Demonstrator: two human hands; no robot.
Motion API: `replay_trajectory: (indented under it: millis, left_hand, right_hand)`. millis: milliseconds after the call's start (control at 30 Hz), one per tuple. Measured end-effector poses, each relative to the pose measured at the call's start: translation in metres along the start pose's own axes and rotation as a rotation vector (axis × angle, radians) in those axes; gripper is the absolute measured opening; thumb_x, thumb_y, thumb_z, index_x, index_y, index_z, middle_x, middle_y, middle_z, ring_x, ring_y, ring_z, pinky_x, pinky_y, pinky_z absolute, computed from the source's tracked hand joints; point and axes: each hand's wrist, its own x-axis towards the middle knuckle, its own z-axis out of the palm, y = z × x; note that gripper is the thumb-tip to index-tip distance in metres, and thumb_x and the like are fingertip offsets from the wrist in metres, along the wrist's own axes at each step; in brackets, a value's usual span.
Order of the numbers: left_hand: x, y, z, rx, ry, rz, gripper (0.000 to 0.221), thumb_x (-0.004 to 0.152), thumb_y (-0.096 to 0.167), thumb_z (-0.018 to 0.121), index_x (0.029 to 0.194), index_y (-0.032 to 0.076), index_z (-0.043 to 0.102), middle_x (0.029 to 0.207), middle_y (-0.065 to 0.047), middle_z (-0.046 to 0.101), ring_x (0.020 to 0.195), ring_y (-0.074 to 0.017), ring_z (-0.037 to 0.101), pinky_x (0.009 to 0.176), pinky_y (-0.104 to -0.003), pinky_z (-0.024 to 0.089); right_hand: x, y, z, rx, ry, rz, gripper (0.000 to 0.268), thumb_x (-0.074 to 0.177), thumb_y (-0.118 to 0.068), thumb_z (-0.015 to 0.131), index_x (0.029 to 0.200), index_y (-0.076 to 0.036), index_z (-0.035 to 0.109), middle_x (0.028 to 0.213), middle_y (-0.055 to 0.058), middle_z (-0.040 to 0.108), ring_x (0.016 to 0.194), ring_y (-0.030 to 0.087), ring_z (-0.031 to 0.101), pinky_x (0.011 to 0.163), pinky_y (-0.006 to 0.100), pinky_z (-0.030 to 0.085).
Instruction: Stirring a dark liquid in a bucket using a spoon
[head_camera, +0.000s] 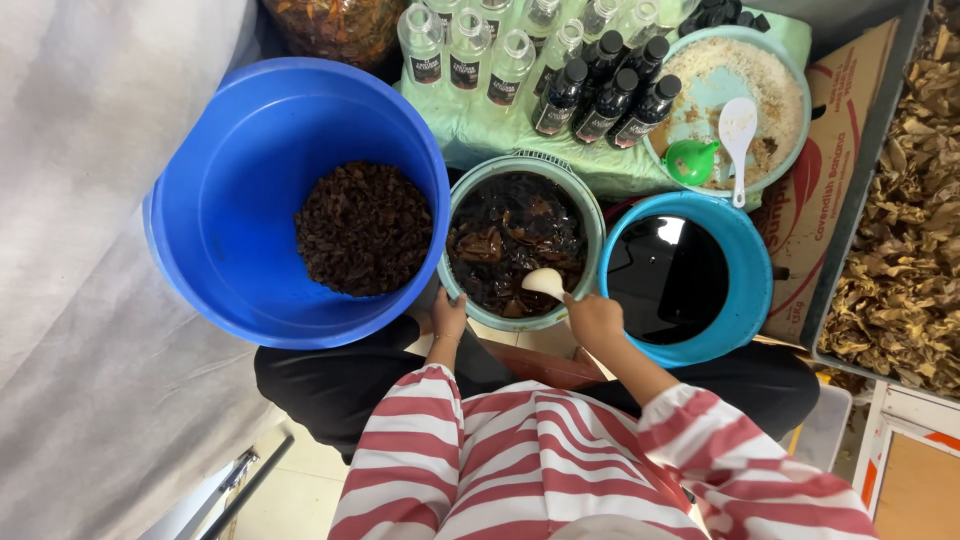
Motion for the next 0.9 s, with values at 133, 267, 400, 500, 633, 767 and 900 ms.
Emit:
replay_trajectory:
  millis: [133, 267, 400, 500, 633, 767, 900]
  left_hand:
    - [0.003, -0.004, -0.001, -0.003, 0.002, 0.008, 0.068, 0.096, 0.025, 0.068, 0.152, -0.004, 0.042, 0.151, -0.03, 0.048, 0.144, -0.0382, 0.042, 0.118, -0.048, 0.041]
    - [0.008, -0.007, 0.003, -0.039, -0.007, -0.01, 0.069, 0.096, 0.025, 0.069, 0.153, -0.002, 0.041, 0.153, -0.028, 0.046, 0.144, -0.0371, 0.042, 0.113, -0.046, 0.046]
    - [0.01, -0.014, 0.005, -0.075, -0.003, -0.021, 0.069, 0.097, 0.024, 0.069, 0.153, -0.004, 0.041, 0.153, -0.03, 0.044, 0.143, -0.0382, 0.042, 0.113, -0.047, 0.047]
    - [0.002, -0.002, 0.001, -0.071, -0.004, -0.035, 0.068, 0.097, 0.026, 0.068, 0.152, -0.005, 0.041, 0.152, -0.031, 0.044, 0.142, -0.0402, 0.043, 0.113, -0.048, 0.047]
    - [-0.001, 0.003, -0.003, -0.081, -0.034, -0.057, 0.071, 0.099, 0.028, 0.066, 0.155, -0.005, 0.036, 0.156, -0.031, 0.039, 0.144, -0.0405, 0.04, 0.113, -0.049, 0.046]
    - [0.006, -0.001, 0.001, -0.07, -0.049, -0.067, 0.072, 0.099, 0.03, 0.066, 0.155, -0.003, 0.035, 0.155, -0.031, 0.04, 0.142, -0.0406, 0.043, 0.111, -0.048, 0.048]
    - [-0.006, 0.016, -0.008, -0.081, -0.06, -0.06, 0.07, 0.102, 0.029, 0.063, 0.156, -0.004, 0.034, 0.155, -0.033, 0.039, 0.141, -0.0421, 0.044, 0.109, -0.051, 0.049]
  right_hand:
    - [0.031, -0.011, 0.021, -0.008, 0.091, -0.112, 0.043, 0.095, -0.014, 0.053, 0.132, -0.029, 0.07, 0.074, 0.01, 0.069, 0.064, 0.027, 0.071, 0.049, 0.042, 0.052]
    - [0.048, -0.014, -0.032, -0.033, 0.097, -0.259, 0.048, 0.093, -0.006, 0.059, 0.138, -0.021, 0.067, 0.071, 0.014, 0.068, 0.057, 0.025, 0.066, 0.047, 0.038, 0.049]
    - [0.092, -0.035, -0.035, -0.06, 0.109, -0.322, 0.051, 0.092, -0.005, 0.058, 0.142, -0.016, 0.062, 0.072, 0.013, 0.068, 0.056, 0.023, 0.065, 0.046, 0.037, 0.051]
    - [0.111, -0.052, -0.047, 0.006, 0.219, -0.273, 0.05, 0.089, -0.006, 0.061, 0.138, -0.015, 0.065, 0.077, 0.015, 0.07, 0.064, 0.029, 0.071, 0.05, 0.045, 0.054]
    - [0.157, -0.049, -0.035, 0.079, 0.163, -0.181, 0.044, 0.092, -0.008, 0.057, 0.133, -0.017, 0.069, 0.08, 0.018, 0.071, 0.069, 0.036, 0.072, 0.054, 0.05, 0.055]
    - [0.185, -0.011, -0.04, 0.145, -0.001, 0.029, 0.039, 0.097, -0.012, 0.047, 0.129, -0.017, 0.068, 0.088, 0.014, 0.076, 0.079, 0.036, 0.075, 0.061, 0.051, 0.057]
    - [0.181, 0.037, -0.059, 0.141, -0.063, 0.066, 0.03, 0.098, -0.012, 0.053, 0.12, -0.015, 0.074, 0.082, 0.015, 0.076, 0.071, 0.035, 0.074, 0.058, 0.045, 0.058]
